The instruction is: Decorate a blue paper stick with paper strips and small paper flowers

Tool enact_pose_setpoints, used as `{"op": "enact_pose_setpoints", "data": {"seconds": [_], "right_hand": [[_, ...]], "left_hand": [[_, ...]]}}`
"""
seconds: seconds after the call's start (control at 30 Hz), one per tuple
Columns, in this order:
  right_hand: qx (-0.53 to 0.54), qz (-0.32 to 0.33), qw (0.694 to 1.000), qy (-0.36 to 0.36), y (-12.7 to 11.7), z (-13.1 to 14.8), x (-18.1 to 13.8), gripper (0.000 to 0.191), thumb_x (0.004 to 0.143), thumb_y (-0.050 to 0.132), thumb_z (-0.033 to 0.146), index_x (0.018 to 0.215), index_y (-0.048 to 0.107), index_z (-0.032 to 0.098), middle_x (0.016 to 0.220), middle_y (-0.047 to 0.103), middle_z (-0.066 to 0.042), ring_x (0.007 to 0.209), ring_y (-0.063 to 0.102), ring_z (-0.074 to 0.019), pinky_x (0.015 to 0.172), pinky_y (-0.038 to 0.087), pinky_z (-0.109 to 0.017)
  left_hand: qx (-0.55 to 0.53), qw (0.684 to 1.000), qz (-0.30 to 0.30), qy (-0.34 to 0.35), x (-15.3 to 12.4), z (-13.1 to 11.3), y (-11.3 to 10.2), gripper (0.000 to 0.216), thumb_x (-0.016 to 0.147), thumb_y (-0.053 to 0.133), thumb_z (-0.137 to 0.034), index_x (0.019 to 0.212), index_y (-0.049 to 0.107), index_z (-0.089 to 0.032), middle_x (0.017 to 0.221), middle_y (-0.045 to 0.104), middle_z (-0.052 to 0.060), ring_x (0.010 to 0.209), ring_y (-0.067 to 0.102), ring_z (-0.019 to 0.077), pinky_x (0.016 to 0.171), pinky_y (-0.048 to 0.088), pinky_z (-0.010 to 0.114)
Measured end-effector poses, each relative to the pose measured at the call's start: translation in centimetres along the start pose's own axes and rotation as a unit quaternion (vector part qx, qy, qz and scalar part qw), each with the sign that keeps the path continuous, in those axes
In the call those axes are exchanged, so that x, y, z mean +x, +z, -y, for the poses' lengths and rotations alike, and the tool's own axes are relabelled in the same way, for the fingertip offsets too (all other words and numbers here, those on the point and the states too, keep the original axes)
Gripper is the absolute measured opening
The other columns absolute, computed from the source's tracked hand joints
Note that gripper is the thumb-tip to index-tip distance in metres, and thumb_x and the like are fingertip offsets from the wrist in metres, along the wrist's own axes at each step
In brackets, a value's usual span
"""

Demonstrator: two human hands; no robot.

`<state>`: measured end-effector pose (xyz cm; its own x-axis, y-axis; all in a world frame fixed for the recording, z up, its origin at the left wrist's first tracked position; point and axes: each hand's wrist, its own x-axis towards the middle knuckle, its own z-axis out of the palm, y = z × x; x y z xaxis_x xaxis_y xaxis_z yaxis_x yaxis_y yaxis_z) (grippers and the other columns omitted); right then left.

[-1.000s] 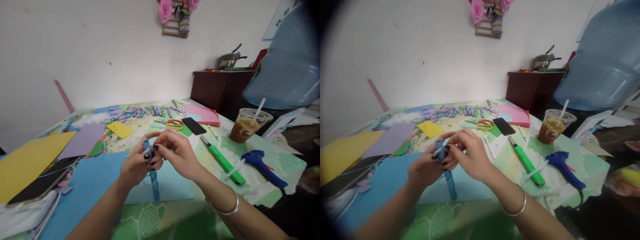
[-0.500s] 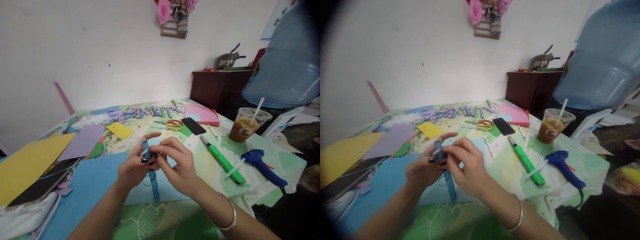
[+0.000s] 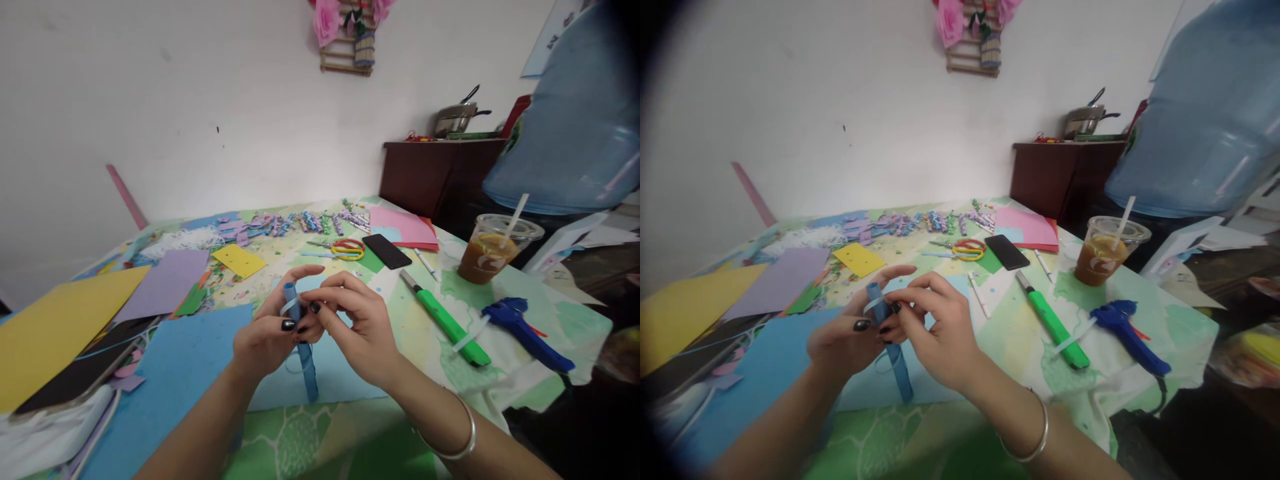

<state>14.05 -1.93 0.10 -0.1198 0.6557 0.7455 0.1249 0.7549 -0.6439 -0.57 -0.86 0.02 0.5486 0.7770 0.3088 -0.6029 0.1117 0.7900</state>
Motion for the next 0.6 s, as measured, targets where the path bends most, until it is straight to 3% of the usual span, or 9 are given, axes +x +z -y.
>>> {"op": "enact_pose_setpoints", "data": {"seconds": [0.13,0.33,0.43,0.6], "right_hand": [[0.007,-0.011,1.0,0.004,0.1,0.0,0.0,0.026,0.082,0.053,0.005,0.094,0.073,0.017,0.087,0.058,-0.004,0.073,0.059,-0.011,0.064,0.051,-0.023],[0.012,-0.003,1.0,0.0,0.2,0.2,0.1,0.026,0.081,0.053,0.004,0.093,0.073,0.016,0.083,0.057,-0.003,0.069,0.058,-0.0101,0.061,0.051,-0.023],[0.037,-0.006,0.999,0.027,0.0,0.0,0.0,0.025,0.083,0.053,0.007,0.095,0.072,0.017,0.088,0.057,-0.004,0.066,0.059,-0.0091,0.058,0.05,-0.022],[0.046,-0.089,0.989,0.113,-0.3,-0.9,-0.7,0.018,0.088,0.054,0.019,0.095,0.07,0.02,0.087,0.057,-0.002,0.064,0.055,-0.0091,0.06,0.047,-0.025]], "left_hand": [[0.009,1.0,0.007,-0.002,-0.1,0.1,-0.1,0.059,0.068,0.061,-0.022,0.125,0.047,-0.017,0.061,0.034,-0.004,0.054,0.03,0.0093,0.053,0.028,0.023],[0.004,1.0,0.0,-0.011,-0.2,0.0,-0.3,0.063,0.065,0.063,-0.021,0.127,0.048,-0.018,0.065,0.042,-0.002,0.055,0.033,0.0092,0.052,0.029,0.022],[-0.001,1.0,-0.007,0.001,0.1,0.1,-0.3,0.058,0.068,0.064,-0.028,0.124,0.052,-0.017,0.067,0.045,-0.001,0.057,0.036,0.0104,0.053,0.032,0.023],[0.026,0.997,-0.05,0.043,1.0,0.6,0.0,0.042,0.087,0.043,-0.044,0.115,0.057,-0.015,0.069,0.048,0.002,0.059,0.043,0.014,0.059,0.038,0.028]]}}
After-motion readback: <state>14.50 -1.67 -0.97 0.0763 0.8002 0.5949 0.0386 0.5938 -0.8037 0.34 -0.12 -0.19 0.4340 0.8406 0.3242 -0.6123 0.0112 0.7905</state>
